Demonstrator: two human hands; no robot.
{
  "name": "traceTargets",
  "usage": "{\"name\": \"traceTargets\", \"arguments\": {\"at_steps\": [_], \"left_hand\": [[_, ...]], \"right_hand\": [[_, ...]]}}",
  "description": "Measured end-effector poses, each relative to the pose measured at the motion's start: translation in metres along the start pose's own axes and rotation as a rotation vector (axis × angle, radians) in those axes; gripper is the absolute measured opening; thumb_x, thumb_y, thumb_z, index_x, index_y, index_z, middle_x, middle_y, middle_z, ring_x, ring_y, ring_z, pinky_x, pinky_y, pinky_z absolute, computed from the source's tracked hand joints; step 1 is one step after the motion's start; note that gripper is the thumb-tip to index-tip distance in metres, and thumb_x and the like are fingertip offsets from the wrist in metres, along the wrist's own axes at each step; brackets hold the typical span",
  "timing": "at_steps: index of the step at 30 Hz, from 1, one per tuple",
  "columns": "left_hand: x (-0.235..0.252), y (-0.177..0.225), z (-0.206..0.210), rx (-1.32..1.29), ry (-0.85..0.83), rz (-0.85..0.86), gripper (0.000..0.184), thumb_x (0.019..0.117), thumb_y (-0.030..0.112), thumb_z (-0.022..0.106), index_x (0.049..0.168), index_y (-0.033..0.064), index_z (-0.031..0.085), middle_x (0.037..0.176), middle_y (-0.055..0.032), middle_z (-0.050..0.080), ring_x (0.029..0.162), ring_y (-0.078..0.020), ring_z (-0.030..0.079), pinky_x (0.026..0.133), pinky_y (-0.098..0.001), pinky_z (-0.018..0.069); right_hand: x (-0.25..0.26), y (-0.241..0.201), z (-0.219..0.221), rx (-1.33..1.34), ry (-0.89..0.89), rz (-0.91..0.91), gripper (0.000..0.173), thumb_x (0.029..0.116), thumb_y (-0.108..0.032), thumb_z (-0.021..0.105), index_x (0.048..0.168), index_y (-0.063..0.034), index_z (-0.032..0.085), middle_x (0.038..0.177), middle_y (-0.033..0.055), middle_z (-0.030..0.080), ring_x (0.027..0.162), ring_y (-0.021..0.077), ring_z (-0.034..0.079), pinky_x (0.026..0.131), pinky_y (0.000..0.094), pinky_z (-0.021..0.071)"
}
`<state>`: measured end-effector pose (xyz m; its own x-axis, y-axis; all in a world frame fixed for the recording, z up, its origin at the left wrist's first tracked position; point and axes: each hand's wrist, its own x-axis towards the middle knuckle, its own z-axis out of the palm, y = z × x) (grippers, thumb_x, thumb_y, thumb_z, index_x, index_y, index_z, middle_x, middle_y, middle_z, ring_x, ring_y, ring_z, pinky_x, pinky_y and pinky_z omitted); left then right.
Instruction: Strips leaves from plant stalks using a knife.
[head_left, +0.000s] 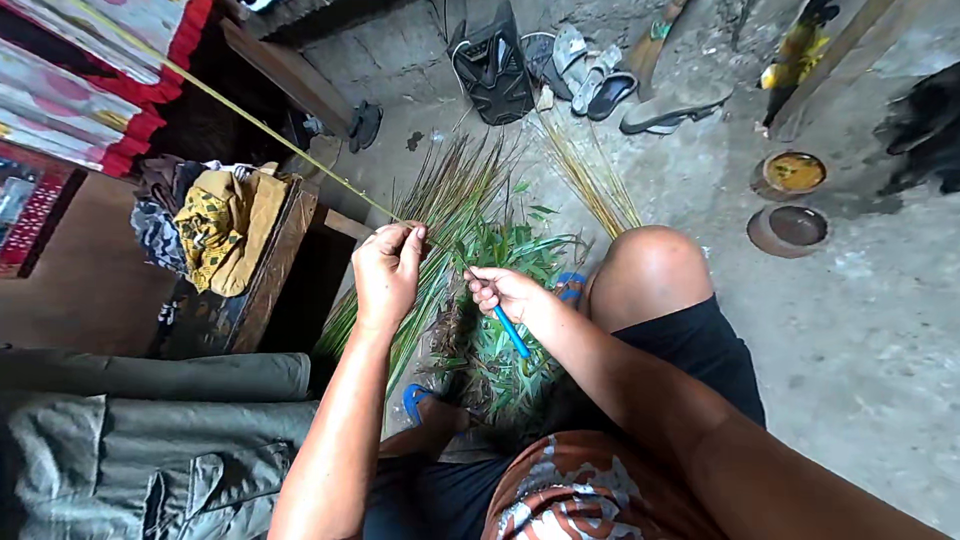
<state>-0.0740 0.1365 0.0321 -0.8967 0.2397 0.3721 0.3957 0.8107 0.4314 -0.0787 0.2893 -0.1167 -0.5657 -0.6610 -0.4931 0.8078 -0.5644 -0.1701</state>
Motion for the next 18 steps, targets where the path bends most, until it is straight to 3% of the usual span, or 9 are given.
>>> {"name": "traceTargets", "arguments": {"at_steps": [3, 5, 7, 9, 11, 14, 18], "left_hand": [[-0.005, -0.018, -0.002, -0.022, -0.038, -0.087, 0.022, 0.1066, 0.021, 0.057, 0.102, 0.0068, 0.073, 0.093, -0.0028, 0.074, 0.076, -0.0090, 0.073, 0.074, -0.0312, 0.0647], [-0.010, -0.024, -0.014, -0.070, -0.005, -0.141, 0.024, 0.1076, 0.022, 0.054, 0.108, 0.0049, 0.071, 0.091, -0.0046, 0.075, 0.074, -0.0119, 0.073, 0.072, -0.0342, 0.0644], [-0.006, -0.019, -0.038, -0.112, 0.036, -0.130, 0.025, 0.1085, 0.024, 0.053, 0.113, 0.0053, 0.069, 0.092, -0.0032, 0.074, 0.075, -0.0115, 0.073, 0.073, -0.0330, 0.0646], [0.002, -0.017, -0.057, -0.137, 0.055, -0.084, 0.023, 0.1080, 0.023, 0.054, 0.112, 0.0060, 0.069, 0.093, -0.0013, 0.073, 0.075, -0.0096, 0.073, 0.072, -0.0304, 0.0646], [-0.003, -0.020, -0.066, -0.149, 0.014, -0.081, 0.022, 0.1076, 0.022, 0.054, 0.111, 0.0062, 0.069, 0.094, -0.0018, 0.073, 0.075, -0.0097, 0.072, 0.072, -0.0302, 0.0643], [-0.010, -0.027, -0.064, -0.180, -0.013, -0.086, 0.020, 0.1073, 0.021, 0.055, 0.108, 0.0069, 0.069, 0.098, -0.0022, 0.073, 0.078, -0.0105, 0.073, 0.074, -0.0310, 0.0646], [-0.013, -0.026, -0.046, -0.257, 0.008, 0.037, 0.020, 0.1064, 0.017, 0.055, 0.102, 0.0035, 0.070, 0.110, -0.0058, 0.072, 0.087, -0.0157, 0.074, 0.081, -0.0364, 0.0651]], "right_hand": [[0.012, 0.007, -0.009, 0.001, 0.052, 0.075, 0.024, 0.1082, -0.025, 0.049, 0.102, -0.0048, 0.059, 0.064, -0.0012, 0.052, 0.043, 0.0032, 0.047, 0.040, 0.0149, 0.0433], [0.028, 0.017, -0.030, -0.002, 0.211, 0.074, 0.020, 0.1086, -0.020, 0.047, 0.101, -0.0045, 0.056, 0.063, -0.0007, 0.049, 0.043, 0.0043, 0.045, 0.040, 0.0167, 0.0421], [0.037, 0.034, -0.050, -0.004, 0.352, 0.067, 0.018, 0.1089, -0.017, 0.043, 0.101, -0.0046, 0.053, 0.064, 0.0005, 0.048, 0.044, 0.0064, 0.045, 0.040, 0.0193, 0.0421], [0.028, 0.031, -0.037, -0.021, 0.358, 0.020, 0.019, 0.1094, -0.018, 0.044, 0.104, -0.0032, 0.055, 0.067, 0.0018, 0.051, 0.045, 0.0067, 0.047, 0.041, 0.0194, 0.0429], [0.009, 0.019, -0.010, -0.054, 0.270, -0.068, 0.025, 0.1103, -0.022, 0.044, 0.105, -0.0016, 0.057, 0.066, 0.0026, 0.054, 0.045, 0.0069, 0.048, 0.040, 0.0194, 0.0424], [-0.026, -0.003, 0.030, -0.125, -0.017, -0.177, 0.032, 0.1122, -0.030, 0.038, 0.111, -0.0041, 0.057, 0.070, 0.0019, 0.055, 0.046, 0.0059, 0.049, 0.041, 0.0173, 0.0429], [-0.056, -0.003, 0.065, -0.224, -0.305, -0.135, 0.032, 0.1122, -0.031, 0.036, 0.112, -0.0065, 0.057, 0.071, 0.0013, 0.055, 0.047, 0.0049, 0.050, 0.041, 0.0163, 0.0432]]}}
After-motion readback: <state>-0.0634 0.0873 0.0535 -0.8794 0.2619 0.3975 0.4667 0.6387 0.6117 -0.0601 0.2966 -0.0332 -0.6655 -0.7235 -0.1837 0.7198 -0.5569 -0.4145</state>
